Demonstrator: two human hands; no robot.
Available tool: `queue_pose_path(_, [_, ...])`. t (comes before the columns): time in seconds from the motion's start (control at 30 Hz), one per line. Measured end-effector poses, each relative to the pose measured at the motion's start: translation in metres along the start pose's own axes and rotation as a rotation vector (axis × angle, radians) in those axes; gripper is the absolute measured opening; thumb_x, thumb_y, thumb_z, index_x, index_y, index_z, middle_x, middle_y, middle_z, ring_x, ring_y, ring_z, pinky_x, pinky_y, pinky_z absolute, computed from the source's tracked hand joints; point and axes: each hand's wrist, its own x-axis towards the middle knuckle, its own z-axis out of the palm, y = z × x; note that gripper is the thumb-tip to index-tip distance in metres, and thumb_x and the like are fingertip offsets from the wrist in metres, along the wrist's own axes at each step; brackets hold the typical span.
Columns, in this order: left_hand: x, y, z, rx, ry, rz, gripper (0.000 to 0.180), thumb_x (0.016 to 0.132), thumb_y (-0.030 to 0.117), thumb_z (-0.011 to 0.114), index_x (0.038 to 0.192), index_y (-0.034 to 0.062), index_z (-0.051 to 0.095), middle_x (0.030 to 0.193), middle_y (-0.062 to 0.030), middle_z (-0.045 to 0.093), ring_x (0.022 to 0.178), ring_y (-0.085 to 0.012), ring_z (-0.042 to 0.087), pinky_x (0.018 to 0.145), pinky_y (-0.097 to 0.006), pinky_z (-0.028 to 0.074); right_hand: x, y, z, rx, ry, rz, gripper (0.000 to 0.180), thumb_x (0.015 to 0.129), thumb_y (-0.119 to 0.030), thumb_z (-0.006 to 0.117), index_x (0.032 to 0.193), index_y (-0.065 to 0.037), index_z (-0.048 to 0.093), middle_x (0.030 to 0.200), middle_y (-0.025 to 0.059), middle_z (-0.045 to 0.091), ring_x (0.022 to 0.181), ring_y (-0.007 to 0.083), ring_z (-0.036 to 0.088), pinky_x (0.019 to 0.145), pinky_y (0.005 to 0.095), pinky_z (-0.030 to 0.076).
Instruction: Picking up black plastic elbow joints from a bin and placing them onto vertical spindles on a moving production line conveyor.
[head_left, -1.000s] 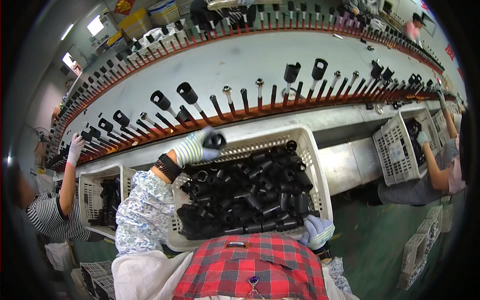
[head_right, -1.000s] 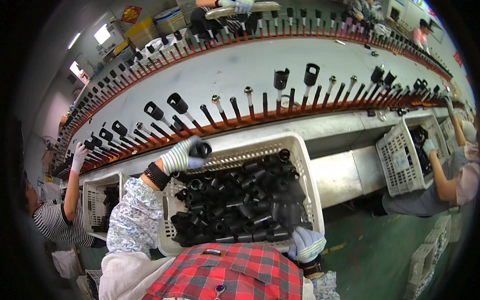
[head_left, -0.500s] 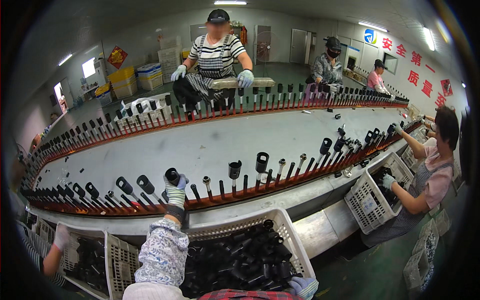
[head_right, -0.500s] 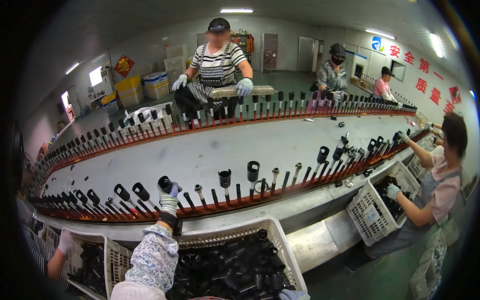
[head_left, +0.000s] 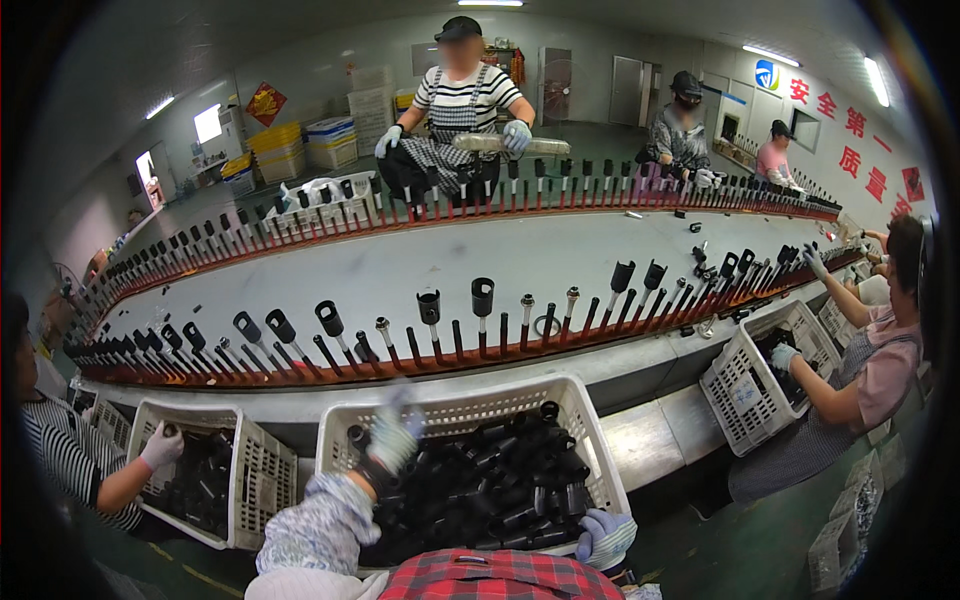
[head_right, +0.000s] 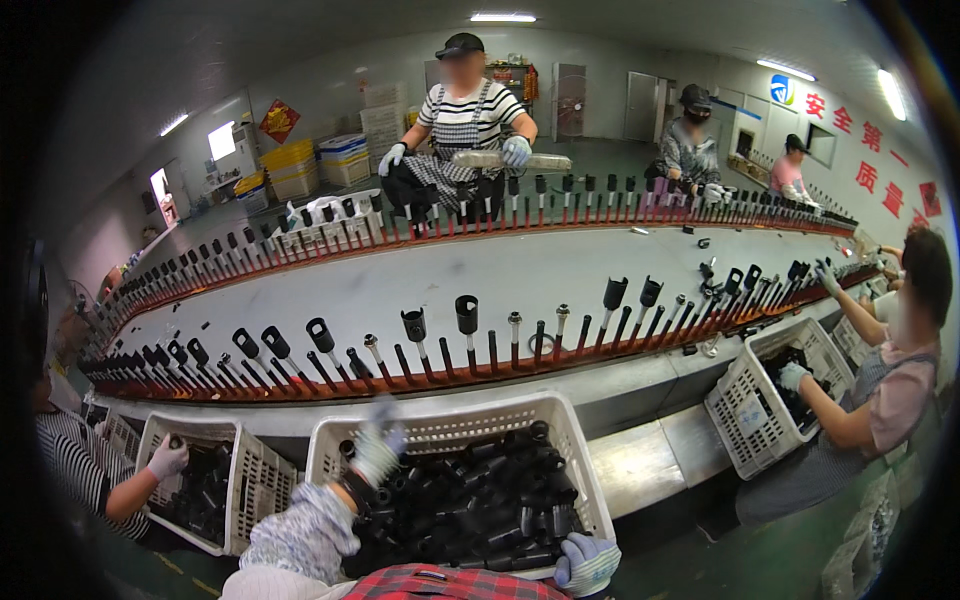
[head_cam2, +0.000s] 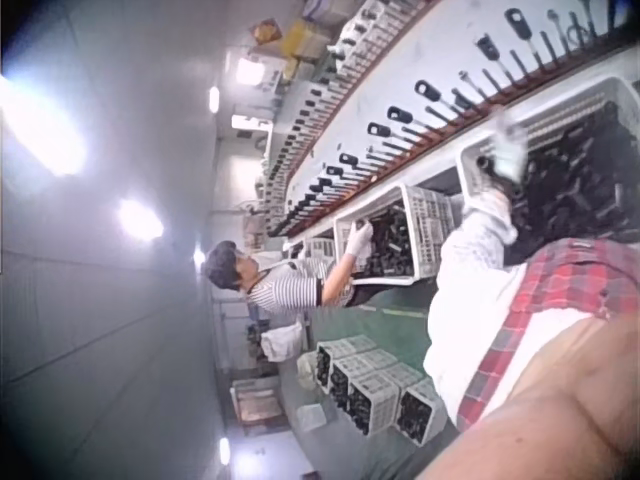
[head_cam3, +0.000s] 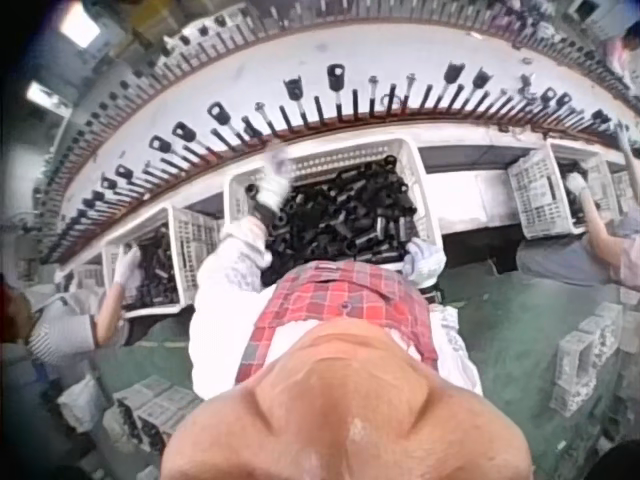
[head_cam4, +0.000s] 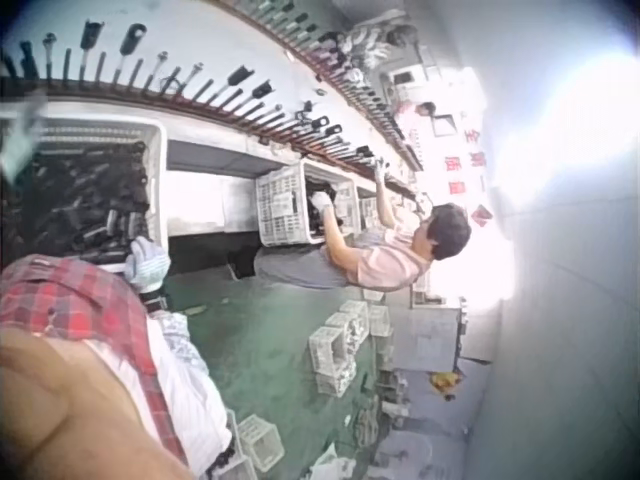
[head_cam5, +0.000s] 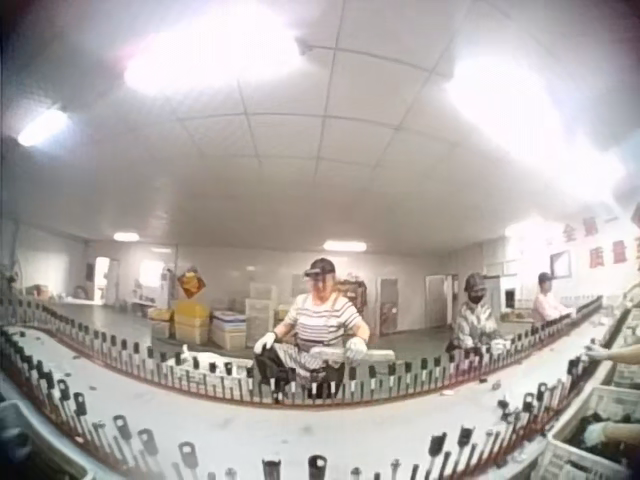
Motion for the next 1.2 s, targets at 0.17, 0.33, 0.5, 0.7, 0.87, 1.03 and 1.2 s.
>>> queue_pose_path(0.17, [-0.140,0.026,0.038,0.359,-0.953,0.371,0.051,0.091,0.046,0.056,0.124,0.0069,0.060,0.126,-0.0185,0.059,0.116,-0.0380,0.055,0.100,-0.044,0.044,0.033,-0.016,-0.021,-0.013,-0.094,0.208,0.032,0.070,-0.009,0.063,0.101,-0.007,0.058,0.106,0.0172,0.061,0.092,0.0330,0.060,0.080,0.0455,0.047])
queue_pose_path(0.33, [-0.135,0.054,-0.001,0.623,-1.327,0.174,0.067,0.081,0.056,0.063,0.128,0.0084,0.059,0.137,-0.0163,0.051,0.124,-0.0363,0.049,0.104,-0.044,0.041,0.004,0.018,0.003,0.511,-0.143,0.910,0.048,0.082,-0.008,0.061,0.127,0.004,0.051,0.127,0.0224,0.054,0.122,0.0323,0.051,0.106,0.0407,0.038])
queue_pose_path(0.5, [-0.149,0.055,-0.009,0.434,-1.039,0.363,0.056,0.072,0.030,0.076,0.120,0.0060,0.061,0.119,-0.0170,0.062,0.110,-0.0366,0.059,0.097,-0.044,0.047,0.008,0.030,0.010,0.808,-0.153,1.033,0.052,0.086,-0.009,0.060,0.134,0.006,0.046,0.132,0.0189,0.053,0.127,0.0257,0.047,0.110,0.0351,0.034])
queue_pose_path(0.7, [-0.076,0.082,-0.038,-0.398,-0.711,-0.339,0.072,0.081,0.014,0.076,0.142,0.0055,0.040,0.135,-0.0103,0.056,0.125,-0.0204,0.051,0.107,-0.034,0.038,0.028,0.024,0.015,0.606,-0.249,0.907,0.039,0.091,-0.023,0.063,0.119,0.003,0.059,0.120,0.0164,0.060,0.115,0.0263,0.055,0.105,0.0355,0.039])
queue_pose_path(0.87, [0.029,0.092,-0.029,-0.471,-0.599,-0.340,0.066,0.088,0.030,0.072,0.142,0.0052,0.043,0.138,-0.0139,0.053,0.129,-0.0244,0.048,0.108,-0.038,0.040,0.036,0.008,0.019,0.695,-0.281,0.982,0.024,0.090,-0.014,0.066,0.109,0.001,0.064,0.114,0.0117,0.056,0.107,0.0183,0.056,0.098,0.0315,0.043])
queue_pose_path(1.03, [0.161,0.105,-0.020,0.171,-0.236,-0.055,0.038,0.085,0.018,0.072,0.121,0.0092,0.063,0.123,-0.0116,0.063,0.107,-0.0203,0.062,0.092,-0.032,0.049,0.028,0.017,0.012,0.633,-0.343,0.929,0.022,0.091,-0.012,0.062,0.109,0.001,0.064,0.123,0.0156,0.050,0.111,0.0235,0.055,0.100,0.0335,0.043])
queue_pose_path(1.2, [0.230,0.089,0.005,0.867,-0.483,-0.195,0.039,0.080,0.035,0.067,0.110,0.0097,0.067,0.107,-0.0160,0.068,0.101,-0.0311,0.065,0.090,-0.039,0.050,0.011,0.030,0.019,0.632,-0.335,0.972,0.020,0.092,-0.010,0.059,0.107,0.002,0.063,0.125,0.0171,0.049,0.110,0.0253,0.056,0.097,0.0357,0.044])
